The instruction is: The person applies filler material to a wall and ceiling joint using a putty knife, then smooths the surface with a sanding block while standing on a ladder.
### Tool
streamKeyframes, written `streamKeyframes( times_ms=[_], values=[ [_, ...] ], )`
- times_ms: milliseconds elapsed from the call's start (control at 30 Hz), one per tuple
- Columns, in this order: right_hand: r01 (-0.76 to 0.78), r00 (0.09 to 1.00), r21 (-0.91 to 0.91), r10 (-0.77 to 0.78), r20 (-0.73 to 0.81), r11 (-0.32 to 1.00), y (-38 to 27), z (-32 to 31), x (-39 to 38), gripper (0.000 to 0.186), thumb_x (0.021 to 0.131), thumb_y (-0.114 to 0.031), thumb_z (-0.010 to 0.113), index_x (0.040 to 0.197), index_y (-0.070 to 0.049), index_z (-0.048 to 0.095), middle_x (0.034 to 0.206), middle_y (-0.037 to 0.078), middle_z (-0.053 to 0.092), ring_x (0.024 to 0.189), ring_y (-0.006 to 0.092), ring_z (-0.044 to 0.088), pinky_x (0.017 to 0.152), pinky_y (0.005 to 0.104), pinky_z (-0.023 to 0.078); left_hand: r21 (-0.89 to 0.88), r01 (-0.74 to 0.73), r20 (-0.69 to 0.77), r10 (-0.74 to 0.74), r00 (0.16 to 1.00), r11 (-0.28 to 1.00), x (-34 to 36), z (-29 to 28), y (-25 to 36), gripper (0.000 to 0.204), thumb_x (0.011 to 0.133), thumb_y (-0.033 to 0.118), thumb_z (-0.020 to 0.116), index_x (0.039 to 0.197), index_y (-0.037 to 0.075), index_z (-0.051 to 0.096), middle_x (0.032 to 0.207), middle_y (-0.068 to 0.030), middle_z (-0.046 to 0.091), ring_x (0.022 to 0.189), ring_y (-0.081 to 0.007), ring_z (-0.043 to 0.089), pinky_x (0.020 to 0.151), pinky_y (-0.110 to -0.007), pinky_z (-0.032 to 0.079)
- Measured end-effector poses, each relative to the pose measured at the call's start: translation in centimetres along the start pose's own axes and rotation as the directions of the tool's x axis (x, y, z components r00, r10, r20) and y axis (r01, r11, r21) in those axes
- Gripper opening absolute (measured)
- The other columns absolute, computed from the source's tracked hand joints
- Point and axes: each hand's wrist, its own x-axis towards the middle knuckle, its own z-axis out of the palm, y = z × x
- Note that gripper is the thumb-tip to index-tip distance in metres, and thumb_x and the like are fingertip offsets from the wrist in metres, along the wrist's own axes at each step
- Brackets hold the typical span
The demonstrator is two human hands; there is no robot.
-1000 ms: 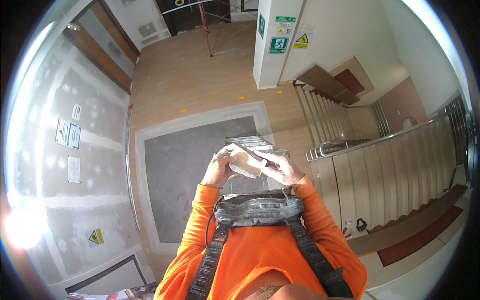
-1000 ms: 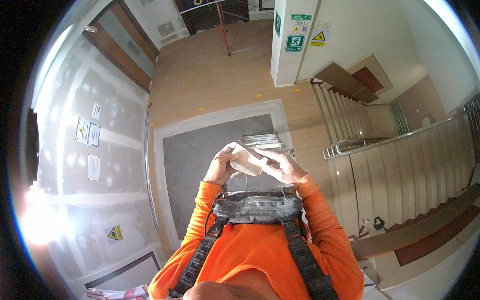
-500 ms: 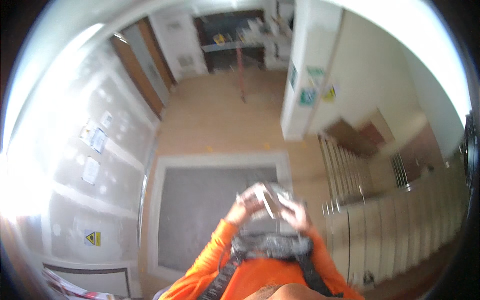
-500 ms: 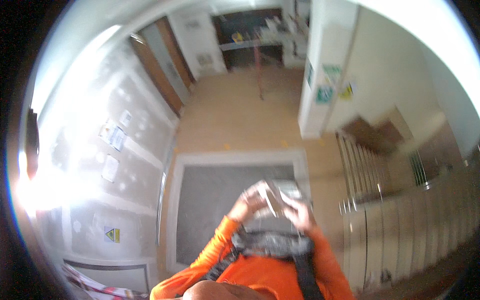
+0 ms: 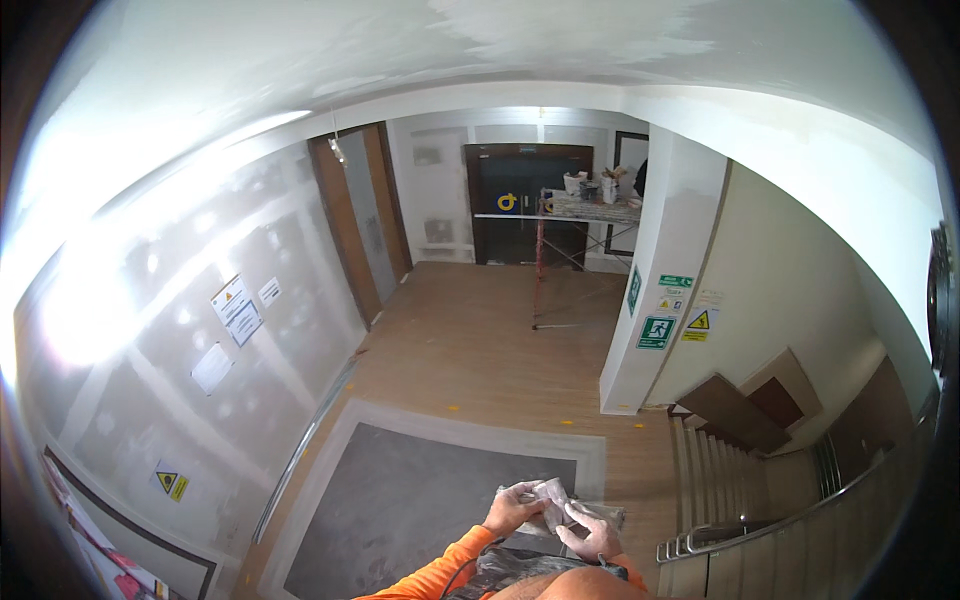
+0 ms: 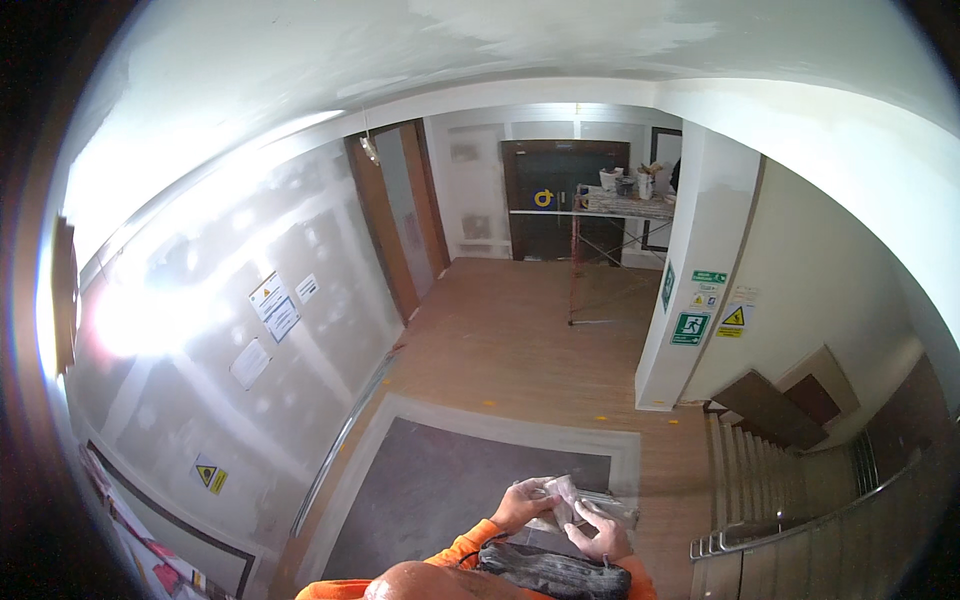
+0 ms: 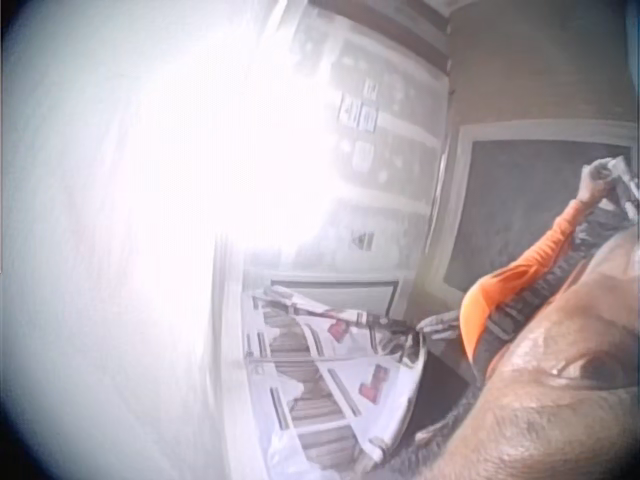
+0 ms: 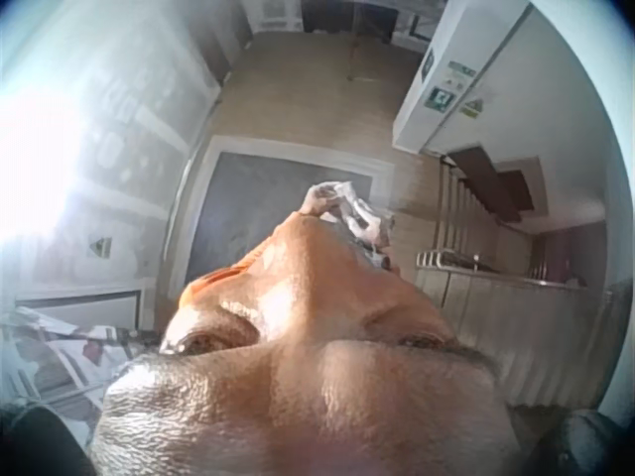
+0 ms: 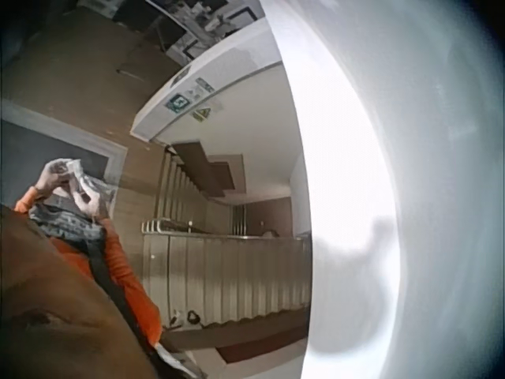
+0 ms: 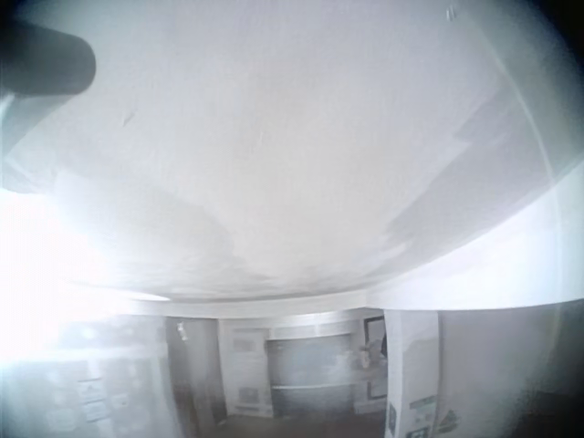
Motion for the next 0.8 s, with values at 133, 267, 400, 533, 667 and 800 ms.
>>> streamKeyframes(
  times_ms=[133,267,400,533,667,800],
  values=[
    [-0.276,0.96,0.032,0.277,-0.033,0.96,0.3,0.5,-0.8,0.045,0.081,-0.021,0.083,0.121,-0.002,0.072,0.117,0.02,0.073,0.107,0.0297,0.072,0.085,0.036,0.059,-0.017,0.081,0.035,-0.081,0.996,0.997,-2.1,1.5,4.3,0.059,0.09,0.015,0.08,0.14,0.001,0.053,0.111,-0.0164,0.074,0.097,-0.0192,0.072,0.08,-0.031,0.061],
    [0.011,0.996,-0.026,-0.013,-0.083,1.0,-0.1,-0.1,-0.2,0.044,0.082,-0.02,0.083,0.119,-0.002,0.071,0.117,0.02,0.072,0.106,0.0312,0.072,0.087,0.0369,0.057,-0.193,-0.027,0.115,0.05,0.992,0.981,-0.7,1.6,1.0,0.059,0.088,0.01,0.081,0.137,-0.003,0.052,0.112,-0.019,0.072,0.099,-0.022,0.071,0.081,-0.032,0.062],
    [-0.1,0.995,-0.226,0.1,-0.01,0.969,-0.1,-0.1,-0.7,0.068,0.084,-0.039,0.082,0.135,0.0,0.06,0.136,0.021,0.062,0.124,0.0362,0.061,0.105,0.0442,0.048,-0.074,-0.106,0.097,0.112,0.989,0.992,-0.4,3.1,3.3,0.052,0.086,0.002,0.079,0.132,-0.007,0.056,0.108,-0.0175,0.072,0.093,-0.0217,0.072,0.075,-0.033,0.064],
    [-0.269,0.963,-0.061,0.27,0.009,0.961,-1.2,-1.5,-0.1,0.074,0.085,-0.046,0.079,0.141,-0.003,0.056,0.137,0.022,0.061,0.128,0.0376,0.057,0.108,0.0461,0.044,-0.126,-0.134,0.075,0.145,0.987,0.983,0.9,4.6,2.3,0.038,0.083,-0.002,0.078,0.116,-0.009,0.06,0.102,-0.0155,0.073,0.086,-0.0192,0.072,0.071,-0.032,0.064],
    [-0.09,0.986,-0.166,0.064,-0.152,0.982,-1.6,-2.2,0.2,0.055,0.09,-0.027,0.077,0.136,-0.002,0.06,0.13,0.022,0.065,0.12,0.0391,0.063,0.098,0.0468,0.051,-0.106,-0.205,0.112,0.217,0.97,0.973,1.1,6.1,4.6,0.035,0.083,-0.003,0.078,0.114,-0.008,0.061,0.101,-0.014,0.073,0.084,-0.0171,0.072,0.07,-0.03,0.063],
    [0.147,0.945,-0.331,-0.231,-0.232,0.932,-1.6,-7.7,3.5,0.042,0.092,-0.01,0.07,0.134,-0.011,0.065,0.131,0.017,0.064,0.118,0.0375,0.062,0.095,0.0459,0.054,-0.42,-0.153,0.288,0.291,0.912,0.895,2.1,7.5,8.2,0.066,0.091,0.003,0.076,0.147,-0.006,0.042,0.117,-0.0171,0.071,0.1,-0.0184,0.069,0.086,-0.033,0.06]
  ],
)
